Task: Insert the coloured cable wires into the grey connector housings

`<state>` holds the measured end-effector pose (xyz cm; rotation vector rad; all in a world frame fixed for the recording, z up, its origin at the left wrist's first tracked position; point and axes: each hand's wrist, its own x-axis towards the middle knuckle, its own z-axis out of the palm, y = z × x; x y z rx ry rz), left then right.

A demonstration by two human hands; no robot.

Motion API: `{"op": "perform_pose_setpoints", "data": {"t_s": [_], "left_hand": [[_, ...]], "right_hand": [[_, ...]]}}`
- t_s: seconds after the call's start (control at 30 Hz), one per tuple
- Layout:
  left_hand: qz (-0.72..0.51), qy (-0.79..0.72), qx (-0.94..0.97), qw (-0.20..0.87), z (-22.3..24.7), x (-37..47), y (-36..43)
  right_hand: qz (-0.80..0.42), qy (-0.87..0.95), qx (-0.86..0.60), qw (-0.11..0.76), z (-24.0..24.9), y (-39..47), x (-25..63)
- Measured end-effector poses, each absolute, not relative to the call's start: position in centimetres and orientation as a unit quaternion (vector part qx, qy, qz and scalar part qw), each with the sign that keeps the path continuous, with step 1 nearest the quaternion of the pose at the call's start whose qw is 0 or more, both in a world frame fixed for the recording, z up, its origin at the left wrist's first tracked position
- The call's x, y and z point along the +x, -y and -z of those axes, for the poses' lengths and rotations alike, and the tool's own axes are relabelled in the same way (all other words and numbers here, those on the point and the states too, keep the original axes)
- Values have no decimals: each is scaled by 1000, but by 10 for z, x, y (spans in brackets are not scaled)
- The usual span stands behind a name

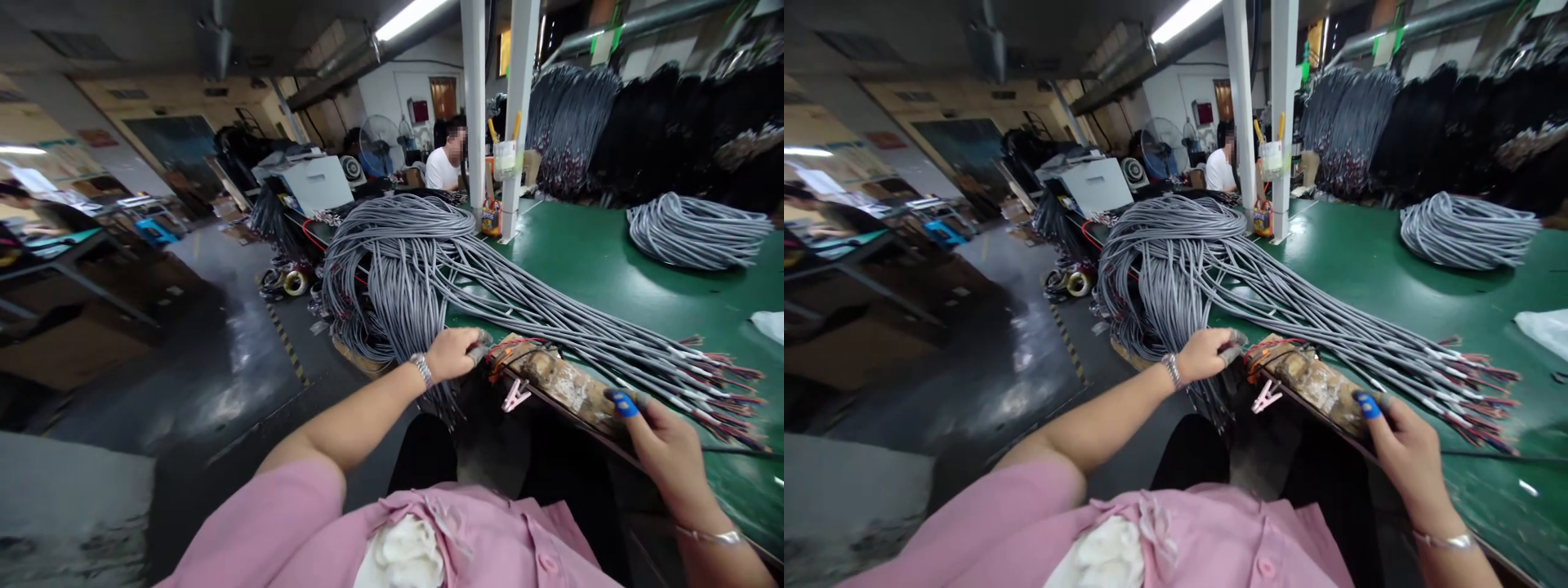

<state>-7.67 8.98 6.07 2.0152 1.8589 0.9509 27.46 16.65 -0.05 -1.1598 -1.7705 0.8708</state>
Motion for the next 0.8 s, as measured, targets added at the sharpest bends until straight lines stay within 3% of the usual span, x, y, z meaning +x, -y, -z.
{"op": "perform_pose_setpoints", "data": {"t_s": [0.13, 0.27, 0.4, 0.57, 0.8], "left_hand": [[-228, -625, 745, 53, -70, -68, -156], [-130, -602, 786, 59, -66, -35, -206], [-72, -581, 806, 89, -63, 5, -240], [-2, -551, 834, 32, -64, 50, -263], [-26, -525, 851, -17, -64, 61, -266]], "right_hand": [[-382, 705, -460, 383, 7, -179, 276], [-322, 751, -435, 379, 6, -173, 271], [-287, 766, -421, 393, -1, -168, 269], [-266, 776, -424, 384, -7, -165, 267], [-283, 778, -406, 388, -11, -163, 267]]}}
